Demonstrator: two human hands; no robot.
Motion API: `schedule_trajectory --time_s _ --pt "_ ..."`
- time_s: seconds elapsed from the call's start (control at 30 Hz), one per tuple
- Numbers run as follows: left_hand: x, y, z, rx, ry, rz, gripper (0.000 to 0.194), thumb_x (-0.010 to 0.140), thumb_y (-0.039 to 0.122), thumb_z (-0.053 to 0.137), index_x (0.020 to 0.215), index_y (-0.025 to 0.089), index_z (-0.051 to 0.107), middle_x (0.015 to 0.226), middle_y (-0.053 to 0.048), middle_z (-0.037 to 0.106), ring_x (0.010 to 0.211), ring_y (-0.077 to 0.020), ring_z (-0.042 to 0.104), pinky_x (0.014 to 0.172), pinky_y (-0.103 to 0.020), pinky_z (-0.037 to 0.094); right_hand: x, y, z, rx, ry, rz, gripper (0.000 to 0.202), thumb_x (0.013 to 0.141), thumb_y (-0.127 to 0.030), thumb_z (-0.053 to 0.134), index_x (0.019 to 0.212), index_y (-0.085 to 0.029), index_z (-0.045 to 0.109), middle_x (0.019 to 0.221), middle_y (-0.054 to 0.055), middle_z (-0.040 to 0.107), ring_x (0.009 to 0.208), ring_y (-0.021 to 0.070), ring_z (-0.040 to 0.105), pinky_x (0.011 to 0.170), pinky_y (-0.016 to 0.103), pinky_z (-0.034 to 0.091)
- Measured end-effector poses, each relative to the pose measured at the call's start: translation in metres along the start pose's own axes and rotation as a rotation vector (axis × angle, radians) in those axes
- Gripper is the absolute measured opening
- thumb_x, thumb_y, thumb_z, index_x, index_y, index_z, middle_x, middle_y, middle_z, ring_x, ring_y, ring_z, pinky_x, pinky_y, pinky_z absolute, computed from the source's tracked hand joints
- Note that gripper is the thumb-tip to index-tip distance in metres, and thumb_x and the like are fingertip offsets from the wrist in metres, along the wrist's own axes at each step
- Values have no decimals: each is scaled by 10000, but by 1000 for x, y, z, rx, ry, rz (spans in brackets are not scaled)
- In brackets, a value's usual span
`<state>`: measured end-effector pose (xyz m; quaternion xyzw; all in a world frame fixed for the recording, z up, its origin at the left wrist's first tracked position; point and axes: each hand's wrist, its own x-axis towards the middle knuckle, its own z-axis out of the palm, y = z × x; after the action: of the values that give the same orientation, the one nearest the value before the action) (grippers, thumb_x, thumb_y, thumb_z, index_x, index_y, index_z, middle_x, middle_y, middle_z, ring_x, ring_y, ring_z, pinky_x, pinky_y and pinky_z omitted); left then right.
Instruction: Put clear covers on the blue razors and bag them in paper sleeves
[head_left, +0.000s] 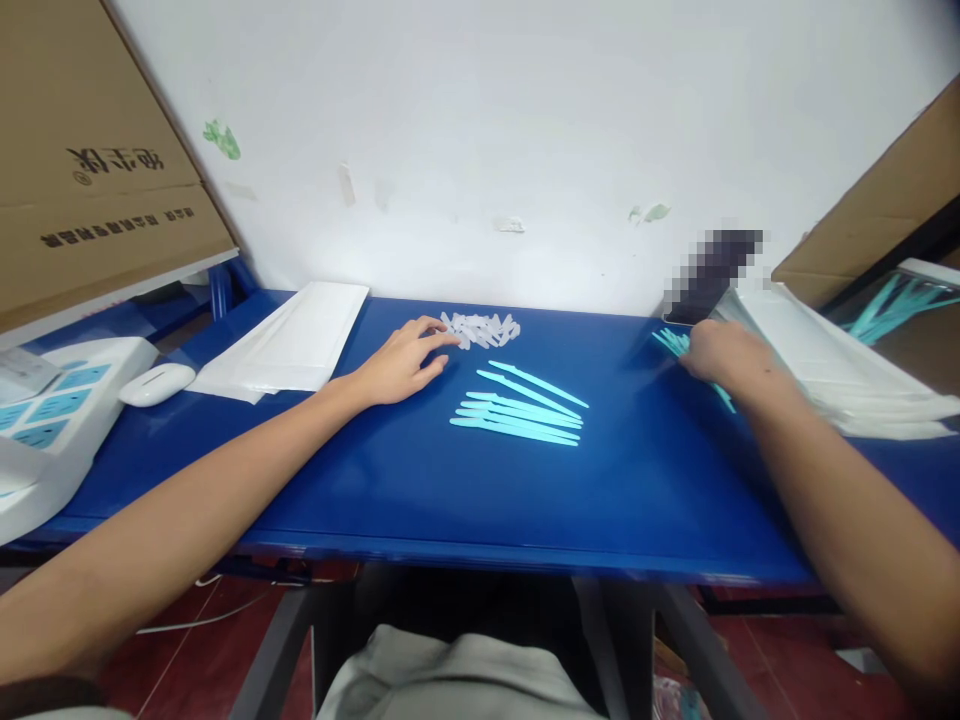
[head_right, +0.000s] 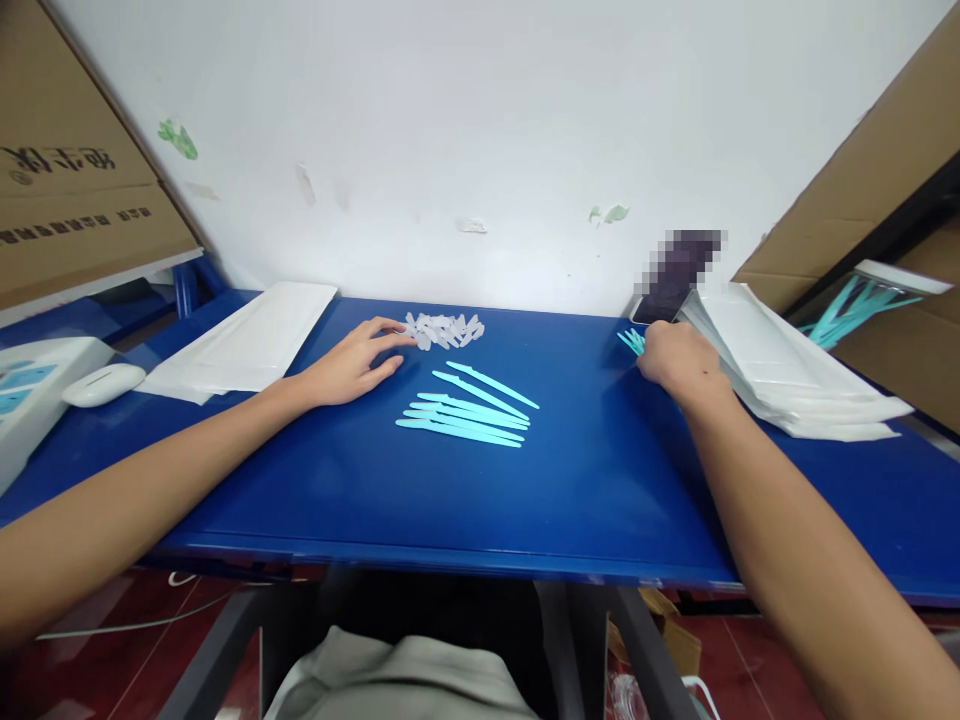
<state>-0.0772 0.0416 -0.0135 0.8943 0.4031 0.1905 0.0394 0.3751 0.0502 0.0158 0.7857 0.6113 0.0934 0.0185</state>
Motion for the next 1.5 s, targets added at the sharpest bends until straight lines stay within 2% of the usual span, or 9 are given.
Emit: schedule_trajectory --time_s 0.1,0.3,0.47,0.7,0.87,1.0,1.13,1.37,1.5 --pt "0 0 0 -4 -4 0 453 1021 405 381 1372 204 587 1409 -167 487 1345 -325 456 1117 -561 388 1 -1 2 12 28 -18 270 836 -175 634 998 5 753 899 327 674 763 298 682 568 368 376" --pt "0 -1 1 -4 -10 -2 452 1020 406 386 1369 209 594 1403 -164 497 1332 -333 464 1111 -569 390 9 4 10 56 67 -53 104 785 -164 697 742 -80 740 710 215 646 603 223 596 557 362 373" --pt "1 -1 1 -6 -7 3 451 1018 412 387 1354 206 607 1393 -163 507 1333 -330 467 1114 -564 392 10 2 10 139 94 -153 98 759 -124 684 835 -105 743 695 153 656 618 208 588 610 352 412" --pt "0 0 1 -13 -6 4 448 1017 400 398 1346 193 620 1386 -167 514 1328 -329 474 1121 -556 389 -3 -41 11 332 158 -371 189 790 -182 654 972 -166 704 892 81 741 826 220 695 774 315 518" --pt "0 0 -2 12 11 34 417 1021 391 402 1320 220 636 1373 -144 533 1297 -315 492 1100 -532 406 -27 -79 11 695 151 -579 202 803 -189 629 996 -168 685 964 81 736 822 200 718 825 352 589" --pt "3 12 -5 0 60 85 411 1037 360 370 1296 206 649 1322 -124 595 1250 -290 519 1079 -491 412 -44 -97 8 808 129 -711 195 834 -212 611 1004 -166 695 1014 97 712 853 194 720 854 361 607" --pt "5 31 -4 -49 -4 131 434 1055 356 325 1313 188 631 1329 -110 627 1255 -282 526 1082 -484 390 -48 -101 9 830 181 -740 173 833 -207 613 979 -190 706 956 74 715 828 204 713 830 390 618" --pt "3 47 2 -86 -116 122 497 1071 415 283 1396 188 582 1443 -126 550 1357 -300 464 1122 -484 355 -41 -103 15 827 243 -715 169 819 -193 617 947 -183 727 888 73 715 785 216 702 787 393 614" --pt "3 44 4 -74 -188 27 540 1061 500 284 1501 255 481 1618 -125 343 1479 -365 306 1167 -597 278 -41 -104 14 776 224 -710 209 849 -203 586 976 -179 750 960 93 742 838 235 717 824 404 604"
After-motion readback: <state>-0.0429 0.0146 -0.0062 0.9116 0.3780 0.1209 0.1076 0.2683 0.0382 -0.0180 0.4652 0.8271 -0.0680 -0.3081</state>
